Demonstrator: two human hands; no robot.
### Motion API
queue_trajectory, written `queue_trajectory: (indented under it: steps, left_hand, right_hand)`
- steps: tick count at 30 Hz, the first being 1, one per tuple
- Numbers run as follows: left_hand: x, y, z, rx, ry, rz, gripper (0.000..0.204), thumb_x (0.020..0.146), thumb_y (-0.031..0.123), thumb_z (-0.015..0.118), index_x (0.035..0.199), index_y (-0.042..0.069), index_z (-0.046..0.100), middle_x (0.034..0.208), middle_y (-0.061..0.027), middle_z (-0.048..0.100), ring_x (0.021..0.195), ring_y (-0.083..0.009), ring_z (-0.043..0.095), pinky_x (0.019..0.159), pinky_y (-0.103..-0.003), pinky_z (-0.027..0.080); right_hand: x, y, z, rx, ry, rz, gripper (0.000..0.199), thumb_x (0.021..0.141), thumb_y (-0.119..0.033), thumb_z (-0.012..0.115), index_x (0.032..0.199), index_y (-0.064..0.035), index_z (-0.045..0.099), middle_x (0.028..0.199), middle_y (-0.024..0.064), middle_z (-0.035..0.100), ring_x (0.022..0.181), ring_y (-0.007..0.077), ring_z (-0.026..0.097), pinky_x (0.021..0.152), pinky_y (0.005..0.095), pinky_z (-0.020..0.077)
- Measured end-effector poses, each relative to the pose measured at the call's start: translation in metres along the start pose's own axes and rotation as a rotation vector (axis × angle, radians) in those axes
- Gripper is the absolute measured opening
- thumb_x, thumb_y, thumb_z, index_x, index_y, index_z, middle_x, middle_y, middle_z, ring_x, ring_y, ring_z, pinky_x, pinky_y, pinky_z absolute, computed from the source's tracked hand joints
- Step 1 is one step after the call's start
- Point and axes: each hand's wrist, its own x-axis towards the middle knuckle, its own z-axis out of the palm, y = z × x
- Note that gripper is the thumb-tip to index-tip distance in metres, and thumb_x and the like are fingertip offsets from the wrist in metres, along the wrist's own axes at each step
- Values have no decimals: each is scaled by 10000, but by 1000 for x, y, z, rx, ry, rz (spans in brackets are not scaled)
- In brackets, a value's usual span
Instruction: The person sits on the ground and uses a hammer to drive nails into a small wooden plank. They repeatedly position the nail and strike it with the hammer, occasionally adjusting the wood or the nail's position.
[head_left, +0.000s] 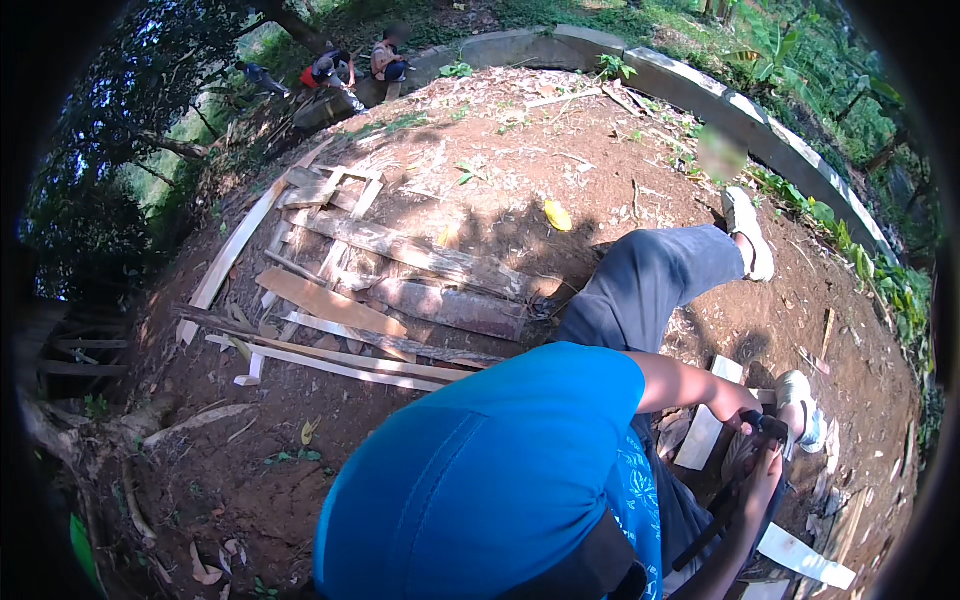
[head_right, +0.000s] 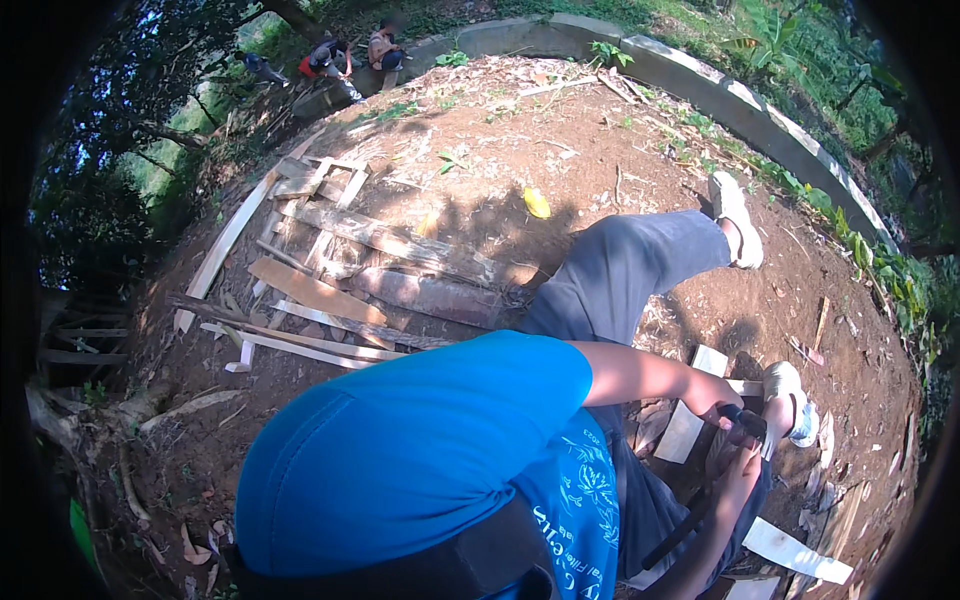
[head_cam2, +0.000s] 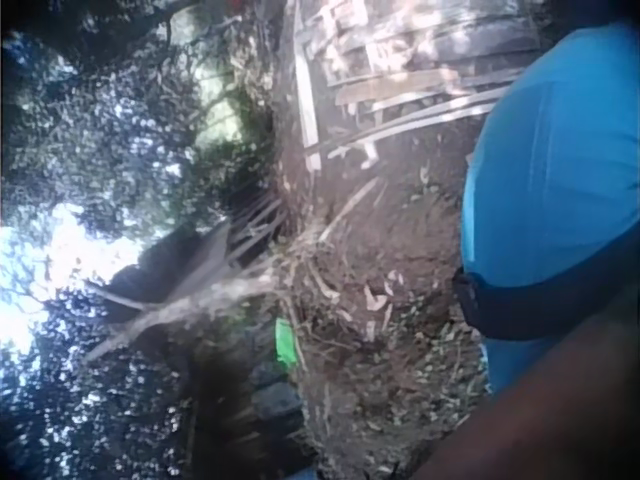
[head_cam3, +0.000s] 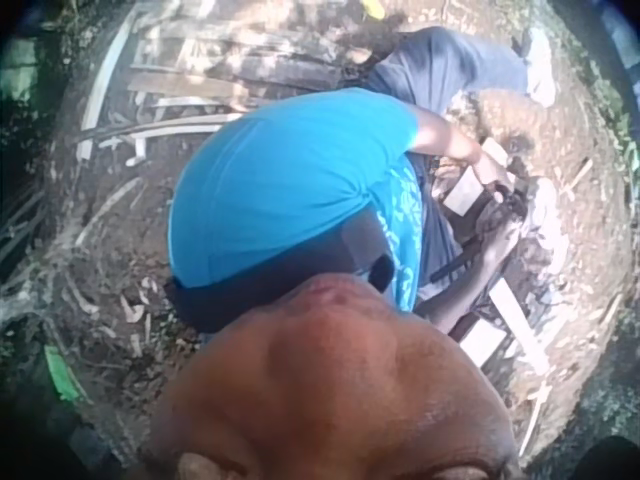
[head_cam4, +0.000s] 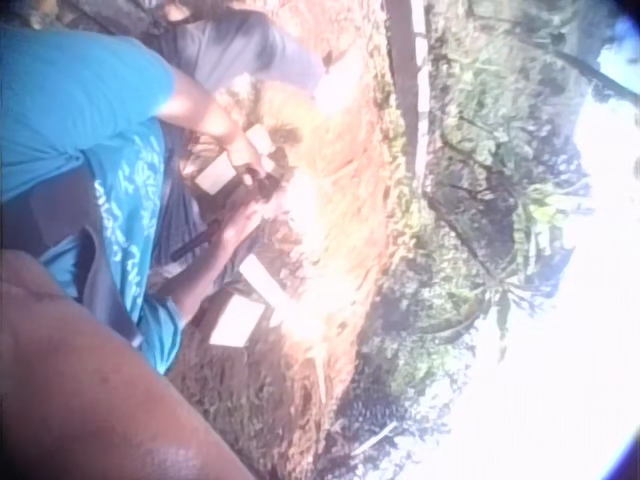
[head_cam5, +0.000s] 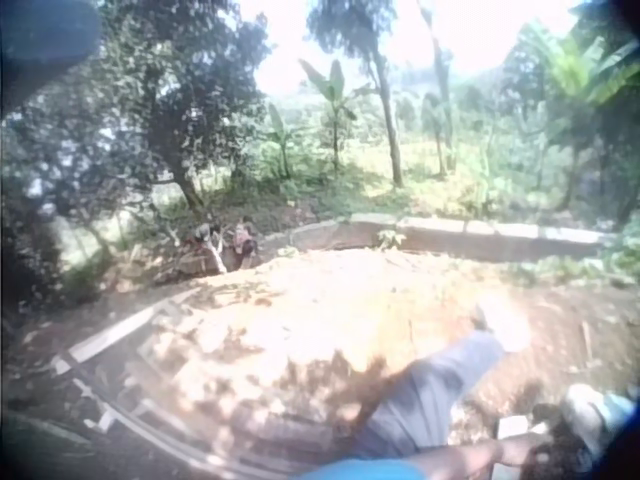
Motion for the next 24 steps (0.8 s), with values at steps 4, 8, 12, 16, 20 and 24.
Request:
queue_trajectory:
  steps: [4,8,12,16,20,24]
  left_hand:
    - [-8,2,1,20,18,37,395,923,396,649,1094,45,595,974,-190,660,964,-380,635,825,-467,475]
    - [-5,5,-3,-44,28,-8,404,922,395,655,1098,36,599,992,-186,671,971,-365,641,862,-445,479]
    - [5,-32,-42,-456,408,-420,277,943,319,658,944,45,617,875,-77,675,789,-186,649,771,-397,515]
    - [-20,-49,-84,-1004,739,-337,146,976,146,606,939,54,499,731,-23,527,696,-178,586,765,-377,548]
    - [-6,-27,-73,-873,500,-288,185,955,90,623,812,69,507,738,-17,490,722,-149,529,811,-370,536]
    - [8,-20,-51,-728,374,-223,137,953,143,653,876,64,573,755,-18,556,732,-140,581,761,-346,523]
  right_hand:
    - [-34,-12,-13,274,164,-172,477,1030,-485,473,1176,-32,510,611,-24,372,391,61,333,344,239,262]
    - [-51,-13,-22,334,233,-130,552,1021,-510,474,1240,-3,498,654,-11,399,394,62,352,343,227,281]
    - [-72,-9,2,402,237,-51,498,1035,-460,474,1239,-9,525,680,-23,411,434,49,356,368,214,278]
    - [-88,-12,10,501,192,-14,458,1047,-416,457,1215,4,529,667,-35,406,435,30,346,380,200,285]
    - [-104,8,4,587,224,0,440,1065,-394,421,1225,1,532,688,-34,421,454,35,375,401,203,310]
    - [-109,13,6,603,261,32,435,1065,-403,406,1252,-24,511,697,-19,414,429,35,343,393,196,300]
